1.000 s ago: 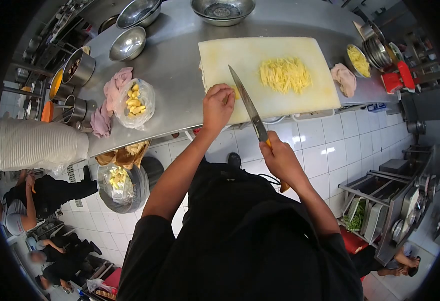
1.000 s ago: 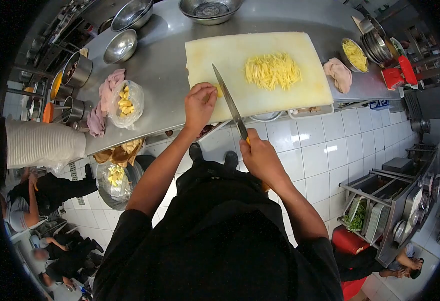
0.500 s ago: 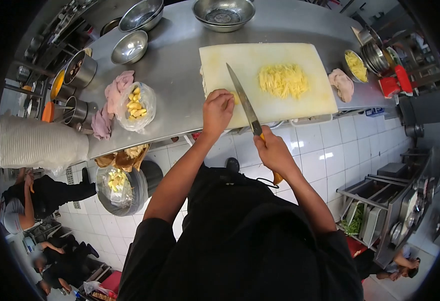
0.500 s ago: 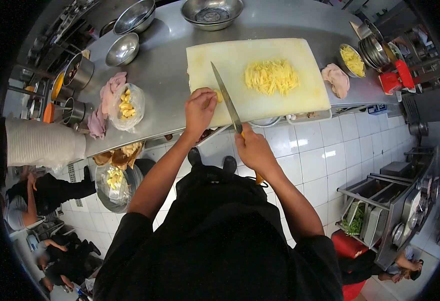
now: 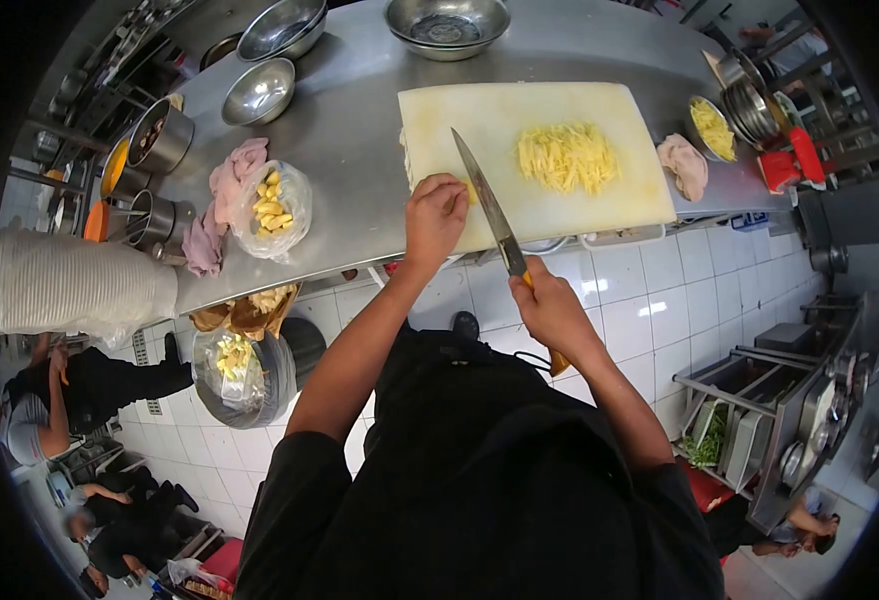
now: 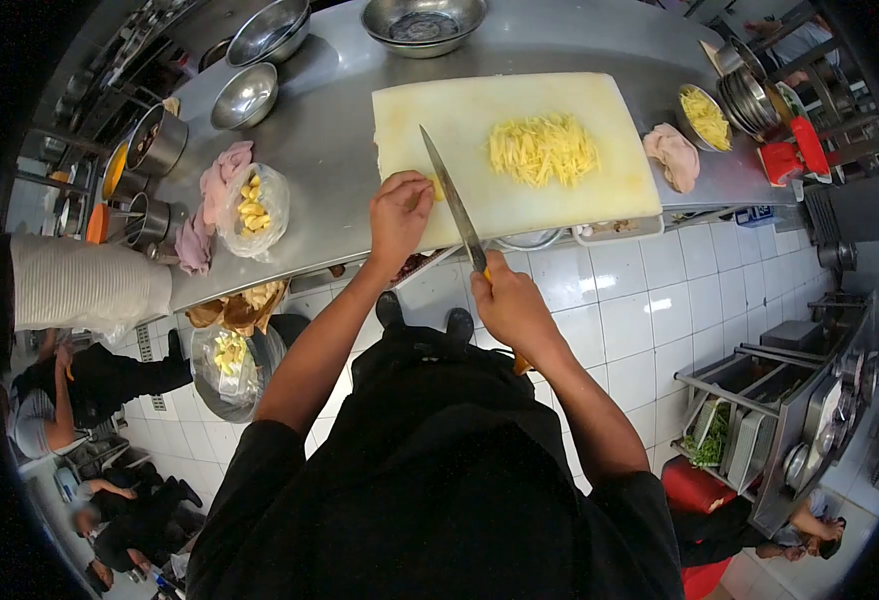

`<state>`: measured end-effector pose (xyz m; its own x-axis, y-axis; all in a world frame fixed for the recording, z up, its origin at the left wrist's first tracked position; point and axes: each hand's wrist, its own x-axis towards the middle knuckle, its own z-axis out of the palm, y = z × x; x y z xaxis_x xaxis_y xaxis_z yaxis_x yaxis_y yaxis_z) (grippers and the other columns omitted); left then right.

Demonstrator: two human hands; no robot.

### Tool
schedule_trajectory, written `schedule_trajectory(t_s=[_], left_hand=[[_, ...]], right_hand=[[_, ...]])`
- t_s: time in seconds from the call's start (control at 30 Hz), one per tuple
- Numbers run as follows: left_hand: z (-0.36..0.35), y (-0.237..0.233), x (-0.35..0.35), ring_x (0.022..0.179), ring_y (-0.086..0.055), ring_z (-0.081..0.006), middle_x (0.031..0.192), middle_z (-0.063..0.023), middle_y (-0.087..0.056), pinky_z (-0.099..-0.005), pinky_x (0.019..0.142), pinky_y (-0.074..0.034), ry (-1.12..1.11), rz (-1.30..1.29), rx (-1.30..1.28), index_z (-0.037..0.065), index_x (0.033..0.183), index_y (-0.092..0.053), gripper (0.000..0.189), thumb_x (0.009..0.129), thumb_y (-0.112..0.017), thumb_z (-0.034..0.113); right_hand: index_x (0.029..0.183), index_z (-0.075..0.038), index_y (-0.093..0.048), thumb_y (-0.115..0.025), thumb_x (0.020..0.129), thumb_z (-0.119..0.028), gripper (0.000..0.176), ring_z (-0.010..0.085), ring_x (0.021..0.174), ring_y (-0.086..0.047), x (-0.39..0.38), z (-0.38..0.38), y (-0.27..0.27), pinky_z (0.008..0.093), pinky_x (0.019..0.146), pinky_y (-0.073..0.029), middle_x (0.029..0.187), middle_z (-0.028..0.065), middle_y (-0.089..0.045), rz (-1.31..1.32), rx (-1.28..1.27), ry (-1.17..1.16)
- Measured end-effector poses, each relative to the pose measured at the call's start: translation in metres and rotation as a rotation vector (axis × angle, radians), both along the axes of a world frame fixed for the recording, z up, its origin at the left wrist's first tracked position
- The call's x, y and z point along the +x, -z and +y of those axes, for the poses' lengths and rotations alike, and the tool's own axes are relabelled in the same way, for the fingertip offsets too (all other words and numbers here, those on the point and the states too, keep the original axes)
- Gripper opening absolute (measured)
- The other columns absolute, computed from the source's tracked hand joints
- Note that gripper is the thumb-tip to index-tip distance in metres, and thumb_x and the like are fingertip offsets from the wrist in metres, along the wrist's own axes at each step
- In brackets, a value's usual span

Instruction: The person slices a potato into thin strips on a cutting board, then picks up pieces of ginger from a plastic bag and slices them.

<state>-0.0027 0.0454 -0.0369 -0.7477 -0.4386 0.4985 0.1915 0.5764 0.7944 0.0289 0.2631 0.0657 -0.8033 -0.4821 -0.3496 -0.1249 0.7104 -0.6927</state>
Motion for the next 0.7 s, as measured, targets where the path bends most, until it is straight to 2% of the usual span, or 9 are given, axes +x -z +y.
schedule_trajectory(t_s=[0.2,0.27,0.4,0.5,0.6,0.7], left_hand=[[0.002,0.001,0.000,0.091,-0.070,-0.0302,0.099,-0.0111,-0.073,-0.0372,0.083,-0.057,0.006,-0.044,0.102,-0.002,0.091,-0.076,0.008,0.083,-0.074,0.000],[0.000,-0.001,0.000,0.091,-0.070,-0.0303,0.100,-0.0113,-0.073,-0.0373,0.083,-0.057,0.007,-0.029,0.040,-0.002,0.091,-0.076,0.008,0.084,-0.074,0.001],[-0.003,0.001,-0.001,0.090,-0.072,-0.0274,0.102,-0.0120,-0.074,-0.0334,0.084,-0.057,0.014,-0.054,-0.029,-0.002,0.095,-0.078,0.010,0.086,-0.074,0.002],[-0.003,0.001,0.000,0.090,-0.072,-0.0268,0.102,-0.0116,-0.074,-0.0331,0.084,-0.057,0.010,-0.052,-0.044,-0.001,0.095,-0.078,0.010,0.086,-0.074,0.002],[-0.001,0.001,0.001,0.089,-0.073,-0.0263,0.101,-0.0114,-0.074,-0.0325,0.082,-0.058,0.004,-0.061,-0.001,-0.002,0.096,-0.078,0.010,0.086,-0.074,0.002],[0.000,0.002,-0.001,0.091,-0.071,-0.0309,0.100,-0.0118,-0.073,-0.0374,0.083,-0.057,0.009,-0.031,0.064,-0.003,0.092,-0.076,0.009,0.084,-0.074,0.001]], right_hand=[[0.118,0.001,-0.050,-0.053,0.104,-0.022,0.028,0.0522,0.077,-0.066,0.002,-0.002,0.004,0.0580,0.072,-0.049,0.077,0.0301,-0.067,0.077,-0.017,-0.030],[0.118,0.002,-0.050,-0.054,0.104,-0.022,0.028,0.0530,0.079,-0.066,0.000,-0.009,0.024,0.0586,0.073,-0.049,0.079,0.0310,-0.067,0.086,0.008,-0.040],[0.120,0.006,-0.049,-0.052,0.102,-0.021,0.033,0.0567,0.086,-0.064,-0.010,-0.016,0.020,0.0629,0.080,-0.048,0.085,0.0371,-0.066,0.026,0.009,-0.043],[0.120,0.006,-0.049,-0.052,0.102,-0.021,0.033,0.0563,0.084,-0.064,-0.011,-0.013,0.011,0.0627,0.080,-0.048,0.083,0.0366,-0.066,-0.031,-0.001,-0.017],[0.116,0.000,-0.051,-0.053,0.104,-0.024,0.027,0.0499,0.075,-0.065,-0.003,-0.008,0.005,0.0545,0.070,-0.050,0.075,0.0279,-0.066,0.064,0.009,-0.001],[0.118,-0.001,-0.052,-0.052,0.104,-0.024,0.027,0.0485,0.075,-0.066,-0.001,-0.004,-0.003,0.0544,0.070,-0.049,0.076,0.0273,-0.066,0.025,0.024,-0.008]])
